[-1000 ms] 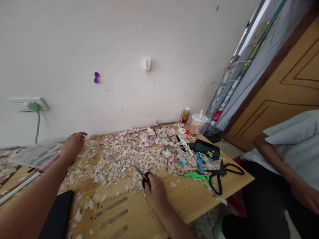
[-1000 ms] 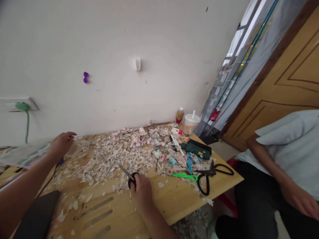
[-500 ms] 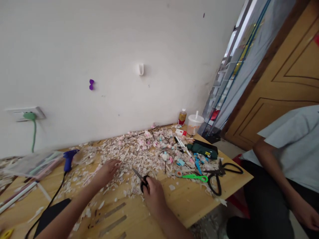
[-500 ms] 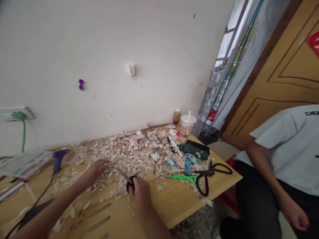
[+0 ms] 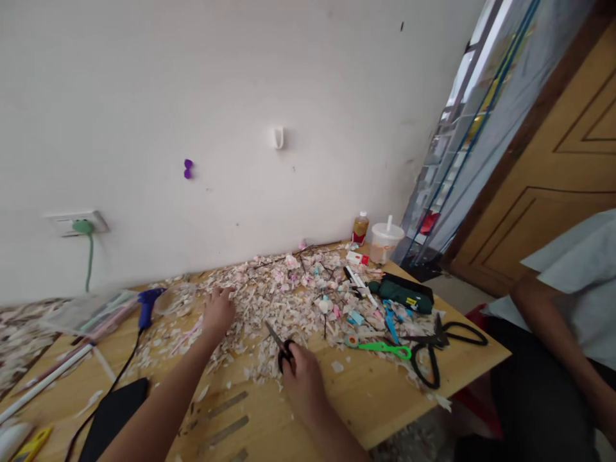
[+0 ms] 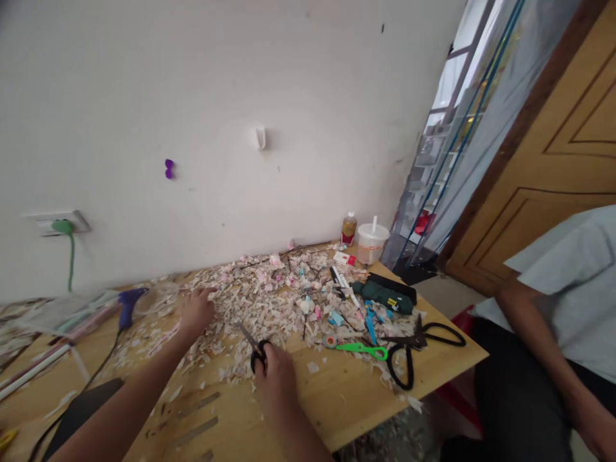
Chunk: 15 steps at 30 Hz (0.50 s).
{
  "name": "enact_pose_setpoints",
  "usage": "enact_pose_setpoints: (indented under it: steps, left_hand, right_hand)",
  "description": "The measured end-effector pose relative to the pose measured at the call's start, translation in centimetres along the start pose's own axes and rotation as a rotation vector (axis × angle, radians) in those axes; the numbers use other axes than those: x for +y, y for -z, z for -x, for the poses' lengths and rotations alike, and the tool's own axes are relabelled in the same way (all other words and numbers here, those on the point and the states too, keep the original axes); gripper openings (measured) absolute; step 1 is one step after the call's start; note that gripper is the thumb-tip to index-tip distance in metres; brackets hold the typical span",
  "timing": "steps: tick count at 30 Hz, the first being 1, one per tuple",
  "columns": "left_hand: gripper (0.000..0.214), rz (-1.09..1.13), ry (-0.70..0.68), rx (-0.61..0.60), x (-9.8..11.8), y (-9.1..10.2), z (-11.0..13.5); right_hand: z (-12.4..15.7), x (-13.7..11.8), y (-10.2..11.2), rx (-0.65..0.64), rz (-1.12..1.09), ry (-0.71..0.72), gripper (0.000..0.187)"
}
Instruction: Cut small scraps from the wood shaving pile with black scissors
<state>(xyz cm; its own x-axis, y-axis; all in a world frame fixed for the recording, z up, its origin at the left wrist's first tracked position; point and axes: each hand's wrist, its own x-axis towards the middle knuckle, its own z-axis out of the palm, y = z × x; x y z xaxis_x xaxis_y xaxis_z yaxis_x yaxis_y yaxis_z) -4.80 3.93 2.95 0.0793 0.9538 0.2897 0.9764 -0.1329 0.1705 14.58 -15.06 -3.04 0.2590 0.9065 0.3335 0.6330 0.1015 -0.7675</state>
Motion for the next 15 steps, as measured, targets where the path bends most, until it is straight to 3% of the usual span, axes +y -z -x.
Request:
enact_pose_setpoints:
  steps: [3,9,15]
  left_hand:
    - [0.039,0.01,-0.047,-0.056,1.8,-0.7,-0.6]
    - [0.054,0.029,-0.163,-0.157,4.2,-3.8,-0.5]
    - [0.046,0.023,-0.134,-0.12,4.7,-4.8,-1.7]
  right_hand:
    - [-0.2,0.0,0.0,-0.017,0.002,-0.014,0.018]
    - [-0.2,0.1,-0.3,0.043,0.005,-0.013,0.021]
    - [-0.4,0.0,-0.2,0.024,-0.029,-0.035,0.019]
